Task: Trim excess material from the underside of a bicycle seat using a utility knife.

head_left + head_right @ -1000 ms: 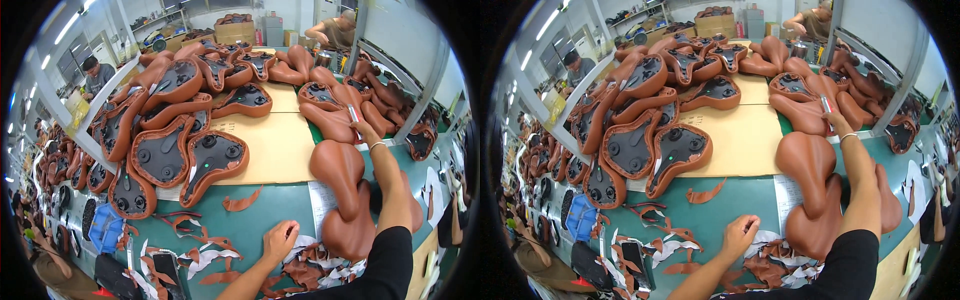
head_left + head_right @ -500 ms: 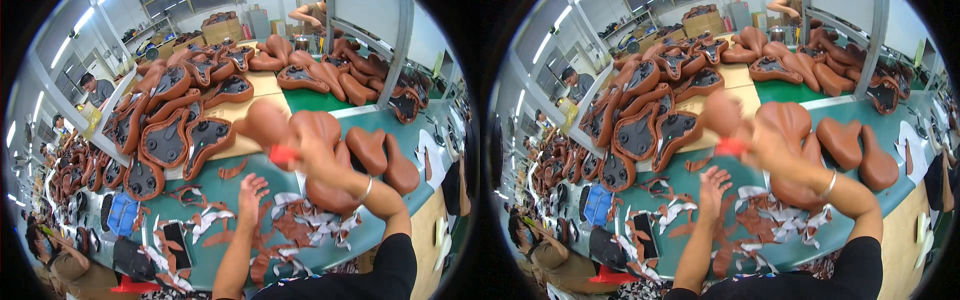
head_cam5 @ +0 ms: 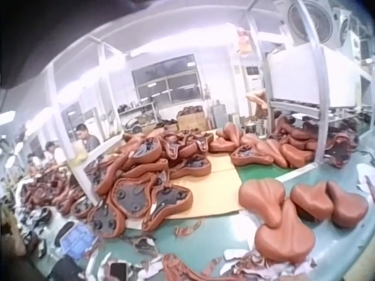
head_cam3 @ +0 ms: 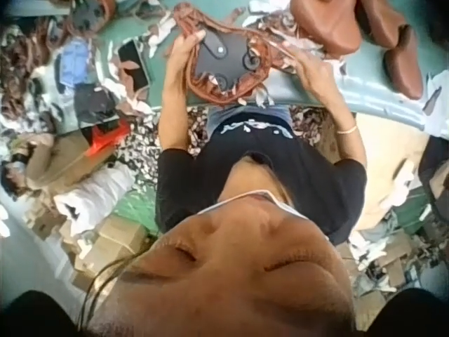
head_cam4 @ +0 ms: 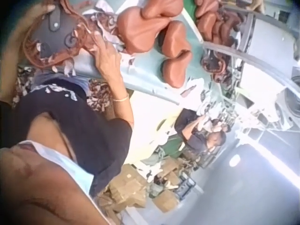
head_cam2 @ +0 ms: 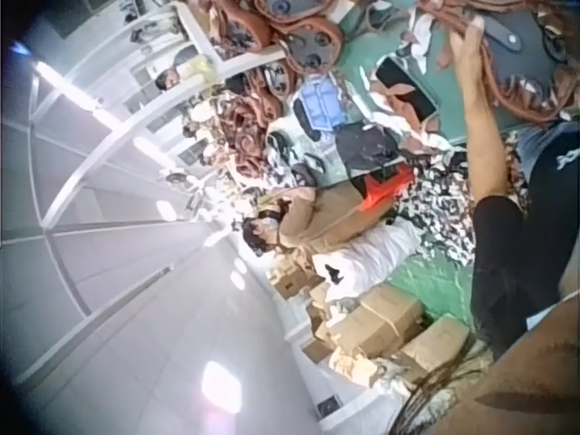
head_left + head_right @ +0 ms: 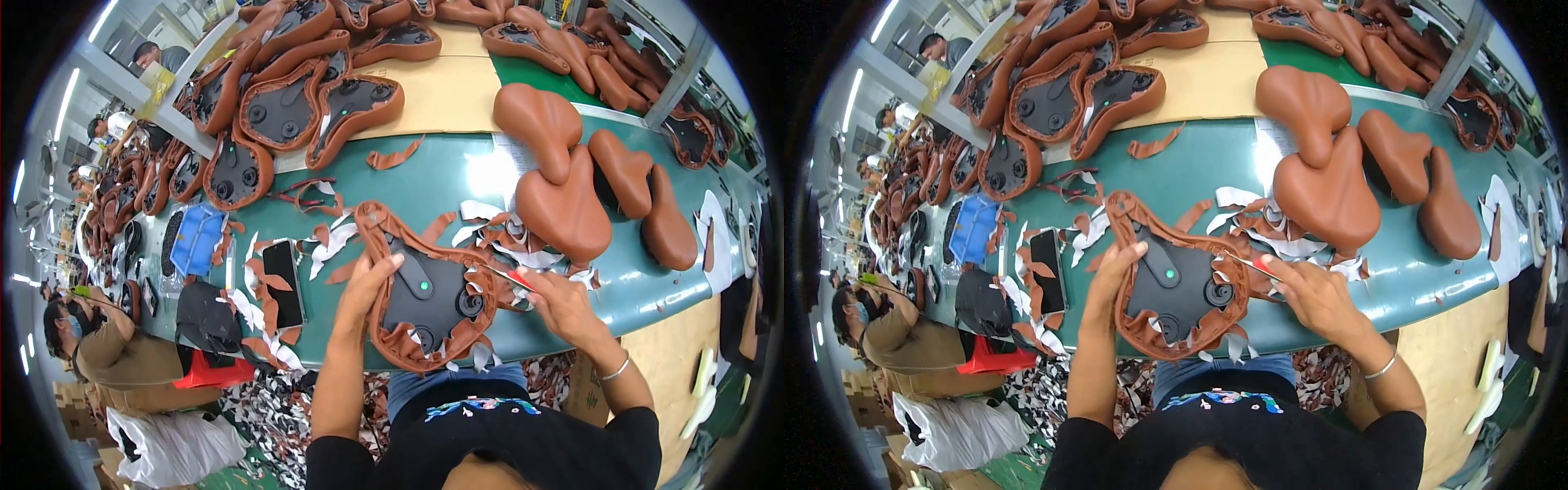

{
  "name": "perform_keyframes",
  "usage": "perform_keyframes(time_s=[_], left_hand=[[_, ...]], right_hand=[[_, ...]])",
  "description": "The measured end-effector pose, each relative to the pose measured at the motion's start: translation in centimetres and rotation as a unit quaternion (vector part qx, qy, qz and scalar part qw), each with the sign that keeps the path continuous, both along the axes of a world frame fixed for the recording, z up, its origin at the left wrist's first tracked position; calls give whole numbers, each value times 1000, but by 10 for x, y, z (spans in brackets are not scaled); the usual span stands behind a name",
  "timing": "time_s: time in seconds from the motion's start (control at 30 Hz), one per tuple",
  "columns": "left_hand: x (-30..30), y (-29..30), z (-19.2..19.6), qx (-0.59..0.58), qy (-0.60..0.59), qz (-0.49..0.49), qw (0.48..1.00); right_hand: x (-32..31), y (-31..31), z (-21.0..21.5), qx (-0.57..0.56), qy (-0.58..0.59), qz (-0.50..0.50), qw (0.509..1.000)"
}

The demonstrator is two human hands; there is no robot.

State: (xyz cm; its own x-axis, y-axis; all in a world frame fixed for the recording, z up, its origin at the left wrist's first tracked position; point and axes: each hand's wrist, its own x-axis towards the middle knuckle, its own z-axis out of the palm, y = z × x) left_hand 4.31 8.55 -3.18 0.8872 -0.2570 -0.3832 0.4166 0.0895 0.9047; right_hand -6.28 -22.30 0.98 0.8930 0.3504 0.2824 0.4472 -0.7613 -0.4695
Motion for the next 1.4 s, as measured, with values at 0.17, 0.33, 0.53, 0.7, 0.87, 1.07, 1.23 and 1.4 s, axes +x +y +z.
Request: perform_keyframes(time_s=[0.17, 0.33, 0.53, 0.7, 0.87, 1.07, 1.23, 1.4], left_hand=[[9, -24, 48, 119, -84, -60, 988], [-16, -23, 38, 85, -50, 36, 995], [-69, -17, 29, 54, -62, 169, 982], [-101, -14, 19, -15, -53, 233, 971], [-124, -28, 0, 35, -117, 297, 947], [-122, -4, 12, 505, -340, 259, 750], [-62, -7, 28, 463, -405, -49, 787], [-55, -11, 16, 464, -416, -119, 773]], right_hand=[[26, 0, 5, -187, -62, 91, 976], [-34, 18, -33, -104, 114, -13, 988], [-96, 46, -32, 0, 176, -127, 976], [-48, 49, -1, 260, 40, -199, 944], [40, 56, -19, 183, -96, -130, 970], [-4, 0, 21, 149, 153, 7, 977], [-7, 28, 24, -131, 7, 92, 987], [28, 28, 21, -263, -11, 177, 948]])
